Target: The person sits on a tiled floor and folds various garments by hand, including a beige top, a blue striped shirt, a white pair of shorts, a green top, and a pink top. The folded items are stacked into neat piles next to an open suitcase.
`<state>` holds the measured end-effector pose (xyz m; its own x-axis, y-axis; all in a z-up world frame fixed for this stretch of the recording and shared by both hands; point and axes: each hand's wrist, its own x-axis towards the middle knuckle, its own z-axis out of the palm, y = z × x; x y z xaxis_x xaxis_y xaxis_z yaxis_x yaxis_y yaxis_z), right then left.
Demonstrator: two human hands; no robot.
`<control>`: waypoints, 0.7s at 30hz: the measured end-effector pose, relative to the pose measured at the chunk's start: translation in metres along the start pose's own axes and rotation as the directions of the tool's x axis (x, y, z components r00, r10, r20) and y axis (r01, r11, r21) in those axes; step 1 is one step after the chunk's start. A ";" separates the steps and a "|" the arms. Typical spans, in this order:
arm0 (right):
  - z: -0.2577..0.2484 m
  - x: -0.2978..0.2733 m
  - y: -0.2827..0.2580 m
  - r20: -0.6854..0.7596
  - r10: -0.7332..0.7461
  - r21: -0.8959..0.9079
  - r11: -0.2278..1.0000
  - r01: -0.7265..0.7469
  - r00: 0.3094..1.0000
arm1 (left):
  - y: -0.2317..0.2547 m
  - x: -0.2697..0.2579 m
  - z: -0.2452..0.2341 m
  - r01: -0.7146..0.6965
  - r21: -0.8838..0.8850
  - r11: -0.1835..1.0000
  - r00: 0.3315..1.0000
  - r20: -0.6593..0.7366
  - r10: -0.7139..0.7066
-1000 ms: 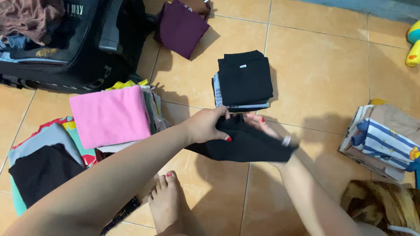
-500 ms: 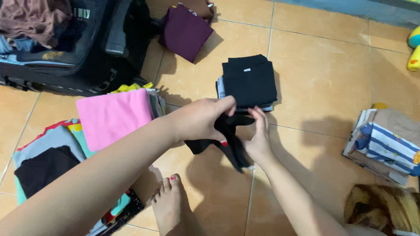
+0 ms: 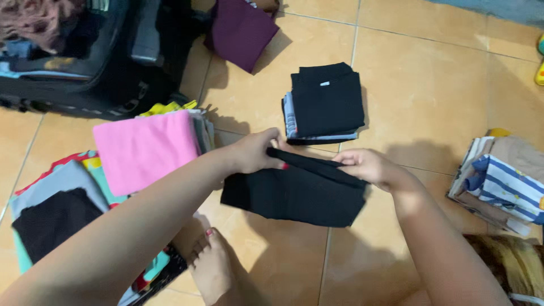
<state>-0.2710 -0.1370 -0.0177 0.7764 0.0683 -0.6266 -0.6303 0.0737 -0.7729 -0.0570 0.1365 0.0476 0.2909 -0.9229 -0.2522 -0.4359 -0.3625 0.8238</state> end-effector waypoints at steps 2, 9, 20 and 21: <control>-0.010 0.002 0.014 -0.390 -0.243 -0.386 0.919 0.082 0.888 | -0.013 0.002 0.007 0.161 0.233 0.959 0.984 -0.110 -0.139; 0.062 -0.013 0.052 -0.505 -0.599 -0.800 0.595 -0.076 0.622 | -0.021 -0.015 0.040 -0.077 0.727 0.683 0.977 0.191 -0.093; 0.105 0.006 0.075 -0.747 -0.443 -0.573 0.807 -0.142 0.496 | -0.018 -0.062 0.084 -0.204 0.680 0.704 0.803 0.528 -0.278; 0.098 0.011 0.080 -0.763 -0.435 -0.541 0.835 -0.104 0.478 | -0.018 -0.058 0.085 -0.198 0.680 0.706 0.795 0.532 -0.290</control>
<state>-0.3134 -0.0326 -0.0762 0.6500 -0.7589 -0.0396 -0.6031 -0.4835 -0.6345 -0.1383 0.1856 0.0046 -0.0955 -0.6977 -0.7100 -0.9446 -0.1615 0.2858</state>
